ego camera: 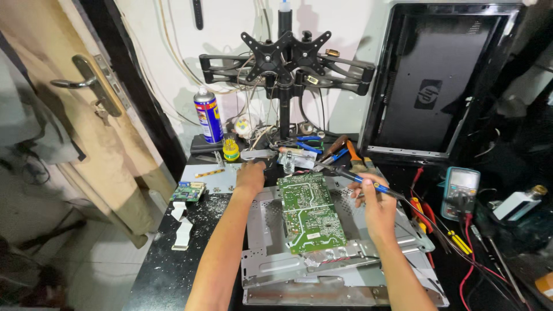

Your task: The person solders electrical components on a circuit board using a soldering iron and a desoldering pump at a workbench.

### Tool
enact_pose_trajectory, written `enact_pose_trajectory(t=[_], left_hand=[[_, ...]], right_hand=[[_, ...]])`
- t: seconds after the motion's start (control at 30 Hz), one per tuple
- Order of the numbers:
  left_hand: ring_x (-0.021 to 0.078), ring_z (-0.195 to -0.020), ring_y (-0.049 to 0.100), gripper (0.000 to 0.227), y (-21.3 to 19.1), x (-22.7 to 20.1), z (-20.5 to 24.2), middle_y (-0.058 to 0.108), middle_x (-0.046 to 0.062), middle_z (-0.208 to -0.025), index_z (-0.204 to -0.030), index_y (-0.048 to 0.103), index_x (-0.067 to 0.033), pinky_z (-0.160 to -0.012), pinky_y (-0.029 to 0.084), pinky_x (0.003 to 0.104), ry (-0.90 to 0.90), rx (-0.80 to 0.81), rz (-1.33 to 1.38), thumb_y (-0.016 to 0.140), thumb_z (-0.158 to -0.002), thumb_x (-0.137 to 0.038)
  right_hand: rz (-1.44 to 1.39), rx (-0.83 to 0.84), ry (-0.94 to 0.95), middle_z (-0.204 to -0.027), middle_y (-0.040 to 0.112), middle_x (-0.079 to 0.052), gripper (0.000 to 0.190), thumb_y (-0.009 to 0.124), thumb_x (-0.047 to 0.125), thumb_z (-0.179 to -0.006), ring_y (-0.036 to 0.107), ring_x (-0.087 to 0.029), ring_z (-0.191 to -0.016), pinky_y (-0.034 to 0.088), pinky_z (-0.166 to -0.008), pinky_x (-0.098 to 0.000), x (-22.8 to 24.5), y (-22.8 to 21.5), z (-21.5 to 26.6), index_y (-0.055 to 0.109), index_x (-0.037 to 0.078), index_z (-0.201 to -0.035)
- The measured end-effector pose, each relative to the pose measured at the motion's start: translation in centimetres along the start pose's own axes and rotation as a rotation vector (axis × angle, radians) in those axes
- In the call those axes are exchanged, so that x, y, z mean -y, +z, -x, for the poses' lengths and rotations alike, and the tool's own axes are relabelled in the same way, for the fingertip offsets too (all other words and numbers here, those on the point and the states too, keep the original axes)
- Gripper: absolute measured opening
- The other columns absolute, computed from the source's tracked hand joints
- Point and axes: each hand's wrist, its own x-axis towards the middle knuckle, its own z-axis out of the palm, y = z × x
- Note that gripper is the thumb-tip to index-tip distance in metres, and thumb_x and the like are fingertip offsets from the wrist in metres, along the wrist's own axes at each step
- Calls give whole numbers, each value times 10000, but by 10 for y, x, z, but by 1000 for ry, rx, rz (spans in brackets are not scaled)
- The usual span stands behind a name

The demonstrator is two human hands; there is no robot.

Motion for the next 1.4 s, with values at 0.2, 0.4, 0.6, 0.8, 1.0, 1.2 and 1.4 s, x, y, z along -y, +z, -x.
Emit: enact_pose_trajectory(t=[0.2,0.4,0.6,0.8,1.0,1.2,1.4], left_hand=[[441,-1072,619,298,-11,-8,14,670,236,-1122,-1127,690,-28,-910,519,509,108,-313,213,727,-841,-102],[250,-856,659,228,-54,-32,77,706,134,-971,-1058,687,-36,-787,519,348,202,-272,739,700,-843,-111],[129,-811,592,105,-76,-54,144,681,33,-910,-1036,668,-53,-712,484,303,263,87,943,634,-947,-96],[177,-897,648,64,-92,-78,186,687,62,-986,-1023,657,-61,-738,495,314,391,18,882,644,-969,-93],[273,-937,637,114,-90,-98,205,590,110,-1032,-1006,673,-80,-793,527,354,374,-210,834,684,-911,-18],[252,-941,662,107,-83,-102,218,618,97,-1048,-1000,703,-90,-771,554,331,327,-195,908,689,-921,-19],[233,-936,687,115,-81,-95,220,661,76,-1009,-999,655,-59,-836,535,345,372,-175,886,700,-906,-11]], right_hand=[[2,-5,-53,-926,695,-109,267,639,146,-1021,628,-116,-775,503,-608,-238,-7,-2,0,601,-24,-1224],[-60,-50,-2,-860,672,-60,221,645,164,-1051,590,-100,-714,496,-610,-231,-13,-9,-3,658,-7,-1191],[-185,5,49,-939,651,-43,257,614,240,-1095,632,-119,-785,552,-641,-293,-24,-20,-9,655,-12,-1120],[-140,77,111,-1037,652,-50,309,601,268,-1125,634,-125,-857,583,-700,-313,-17,-29,-5,622,-25,-1221],[-154,36,75,-1042,656,-62,679,640,218,-1070,669,-133,-890,590,-721,-300,-20,-32,14,253,4,-1585],[-144,-32,103,-1000,649,-54,693,607,172,-1074,682,-138,-818,614,-680,-304,-24,-38,16,208,-16,-1608],[-73,-34,75,-1000,659,-74,673,617,146,-1082,674,-134,-784,614,-649,-291,-28,-36,14,234,-31,-1606]])
